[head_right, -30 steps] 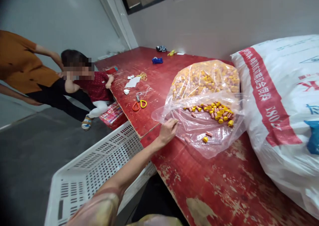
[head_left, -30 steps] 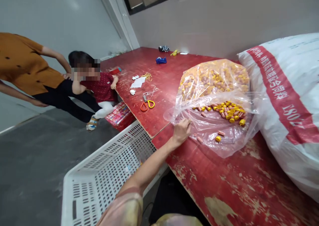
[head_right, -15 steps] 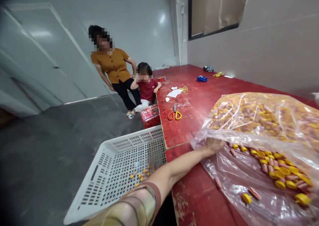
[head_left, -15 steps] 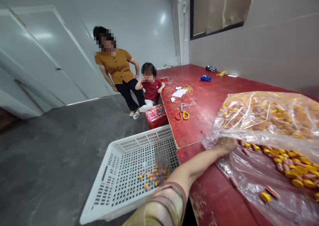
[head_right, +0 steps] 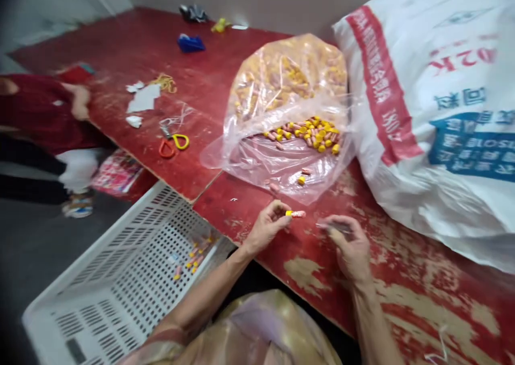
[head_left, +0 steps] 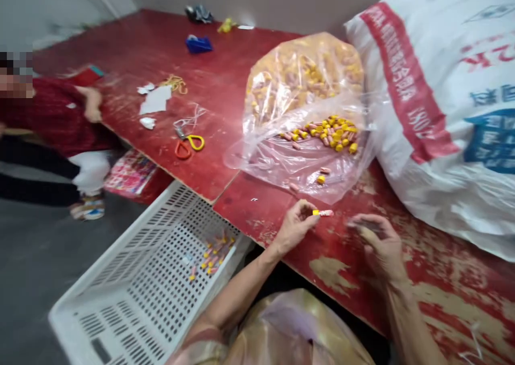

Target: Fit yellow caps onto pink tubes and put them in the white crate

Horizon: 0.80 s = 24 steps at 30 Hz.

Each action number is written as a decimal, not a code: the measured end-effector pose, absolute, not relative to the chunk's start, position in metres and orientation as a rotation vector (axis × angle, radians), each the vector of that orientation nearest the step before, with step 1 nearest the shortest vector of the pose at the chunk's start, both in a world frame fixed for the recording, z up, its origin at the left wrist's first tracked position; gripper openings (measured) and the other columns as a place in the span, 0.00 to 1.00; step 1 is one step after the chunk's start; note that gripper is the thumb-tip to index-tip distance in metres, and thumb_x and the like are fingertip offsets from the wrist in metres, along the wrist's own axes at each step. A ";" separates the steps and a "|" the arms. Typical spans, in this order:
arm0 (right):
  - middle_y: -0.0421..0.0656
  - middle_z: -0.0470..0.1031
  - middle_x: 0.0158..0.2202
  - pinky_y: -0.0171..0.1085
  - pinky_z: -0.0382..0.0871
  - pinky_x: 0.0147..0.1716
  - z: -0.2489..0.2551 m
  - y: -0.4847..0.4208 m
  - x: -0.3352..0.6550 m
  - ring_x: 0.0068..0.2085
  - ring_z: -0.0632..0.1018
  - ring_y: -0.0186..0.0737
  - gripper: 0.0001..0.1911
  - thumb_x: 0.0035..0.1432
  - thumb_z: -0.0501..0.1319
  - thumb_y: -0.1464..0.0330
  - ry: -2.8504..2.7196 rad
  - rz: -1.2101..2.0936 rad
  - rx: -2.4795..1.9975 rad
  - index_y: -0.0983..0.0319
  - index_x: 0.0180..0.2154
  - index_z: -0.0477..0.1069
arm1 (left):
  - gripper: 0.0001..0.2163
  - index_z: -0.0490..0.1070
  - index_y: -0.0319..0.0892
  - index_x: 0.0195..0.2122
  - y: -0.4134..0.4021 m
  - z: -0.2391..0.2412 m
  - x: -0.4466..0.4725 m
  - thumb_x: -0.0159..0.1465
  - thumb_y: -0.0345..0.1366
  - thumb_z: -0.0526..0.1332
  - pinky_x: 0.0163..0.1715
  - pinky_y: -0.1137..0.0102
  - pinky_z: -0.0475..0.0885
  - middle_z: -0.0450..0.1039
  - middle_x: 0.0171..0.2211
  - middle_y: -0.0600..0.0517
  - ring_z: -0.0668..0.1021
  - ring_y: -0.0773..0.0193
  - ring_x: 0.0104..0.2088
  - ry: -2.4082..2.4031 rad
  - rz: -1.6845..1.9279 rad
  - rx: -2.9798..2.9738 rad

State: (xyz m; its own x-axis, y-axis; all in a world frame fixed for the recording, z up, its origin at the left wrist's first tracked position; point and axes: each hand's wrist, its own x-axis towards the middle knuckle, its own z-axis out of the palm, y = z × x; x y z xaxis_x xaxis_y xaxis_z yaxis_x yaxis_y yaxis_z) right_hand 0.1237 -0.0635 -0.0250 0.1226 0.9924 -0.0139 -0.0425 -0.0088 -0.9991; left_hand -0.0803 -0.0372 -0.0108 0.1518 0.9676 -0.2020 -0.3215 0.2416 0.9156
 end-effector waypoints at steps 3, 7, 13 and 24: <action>0.43 0.73 0.42 0.35 0.72 0.41 -0.024 -0.071 0.119 0.40 0.76 0.36 0.18 0.52 0.68 0.62 -1.050 1.242 -1.241 0.59 0.43 0.69 | 0.14 0.68 0.38 0.34 -0.050 -0.010 -0.070 0.54 0.42 0.67 0.26 0.76 0.64 0.67 0.24 0.58 0.68 0.74 0.24 0.936 1.071 0.879; 0.42 0.72 0.40 0.34 0.72 0.39 -0.022 -0.066 0.100 0.39 0.75 0.36 0.23 0.51 0.67 0.59 -1.129 1.248 -1.219 0.58 0.47 0.66 | 0.17 0.70 0.38 0.34 -0.061 -0.009 -0.061 0.52 0.44 0.69 0.26 0.75 0.67 0.70 0.27 0.55 0.70 0.72 0.24 0.946 1.036 0.842; 0.42 0.73 0.34 0.33 0.70 0.32 -0.021 -0.072 0.107 0.32 0.74 0.35 0.18 0.53 0.65 0.57 -1.405 1.292 -1.314 0.62 0.40 0.67 | 0.16 0.75 0.38 0.37 -0.072 -0.010 -0.059 0.55 0.46 0.65 0.32 0.71 0.73 0.72 0.30 0.53 0.76 0.69 0.26 1.076 1.040 0.867; 0.40 0.72 0.31 0.30 0.63 0.28 -0.014 -0.092 0.081 0.28 0.71 0.31 0.07 0.60 0.59 0.66 -1.952 1.100 -1.007 0.62 0.39 0.69 | 0.25 0.69 0.39 0.36 -0.040 -0.016 -0.066 0.59 0.59 0.52 0.23 0.76 0.65 0.70 0.25 0.53 0.71 0.71 0.22 0.927 0.797 0.495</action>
State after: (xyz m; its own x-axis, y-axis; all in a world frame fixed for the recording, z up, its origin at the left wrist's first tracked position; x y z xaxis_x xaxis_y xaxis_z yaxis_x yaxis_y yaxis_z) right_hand 0.0815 -0.0921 -0.0142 -0.4758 0.8616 0.1770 0.2949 0.3459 -0.8907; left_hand -0.0659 -0.0396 -0.0156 0.3548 0.7834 -0.5103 -0.3869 0.6199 0.6826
